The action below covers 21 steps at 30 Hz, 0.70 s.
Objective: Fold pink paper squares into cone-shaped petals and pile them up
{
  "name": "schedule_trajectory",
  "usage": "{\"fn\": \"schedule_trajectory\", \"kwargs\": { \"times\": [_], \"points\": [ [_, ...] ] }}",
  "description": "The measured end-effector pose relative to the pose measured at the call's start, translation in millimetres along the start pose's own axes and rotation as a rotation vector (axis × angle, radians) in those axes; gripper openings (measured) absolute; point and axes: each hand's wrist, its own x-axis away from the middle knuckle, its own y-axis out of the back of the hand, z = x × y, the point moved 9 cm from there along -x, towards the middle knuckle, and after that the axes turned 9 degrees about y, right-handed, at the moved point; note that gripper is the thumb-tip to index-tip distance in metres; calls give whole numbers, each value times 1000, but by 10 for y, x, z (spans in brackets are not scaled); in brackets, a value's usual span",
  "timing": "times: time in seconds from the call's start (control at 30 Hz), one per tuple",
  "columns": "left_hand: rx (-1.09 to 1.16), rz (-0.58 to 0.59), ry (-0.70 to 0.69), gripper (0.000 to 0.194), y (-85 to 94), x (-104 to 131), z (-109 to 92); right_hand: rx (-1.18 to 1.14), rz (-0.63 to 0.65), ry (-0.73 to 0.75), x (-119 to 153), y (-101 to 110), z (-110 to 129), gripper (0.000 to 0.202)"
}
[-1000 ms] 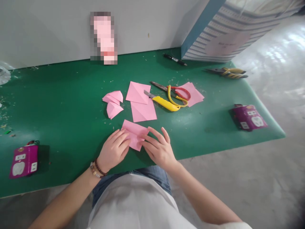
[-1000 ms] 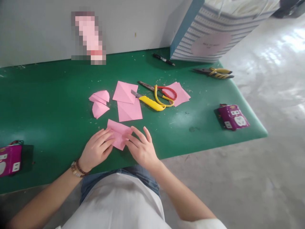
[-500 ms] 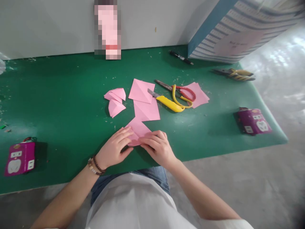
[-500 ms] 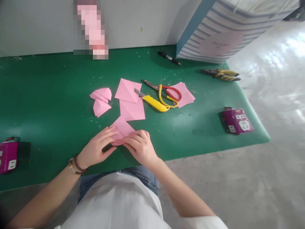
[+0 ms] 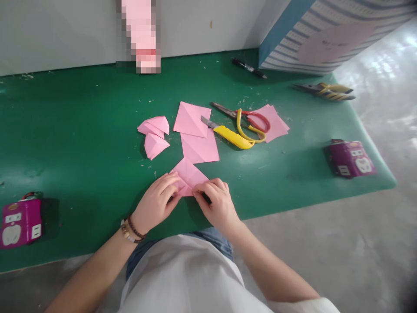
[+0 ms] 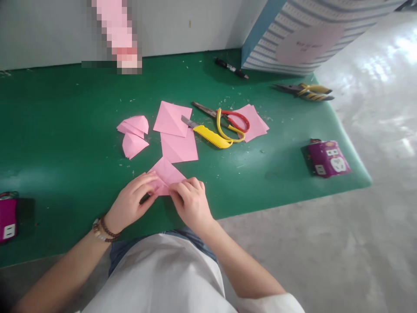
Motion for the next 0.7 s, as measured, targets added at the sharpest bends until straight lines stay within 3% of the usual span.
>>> {"fn": "schedule_trajectory", "kwargs": {
  "times": [0.2,0.7],
  "points": [
    [-42,47,-97,33,-15,29,-56,52,-33,42,14,-29,52,16],
    [-89,55,-103,31,-45,36,-52,48,-36,48,22,-4,57,17]
  ]
}}
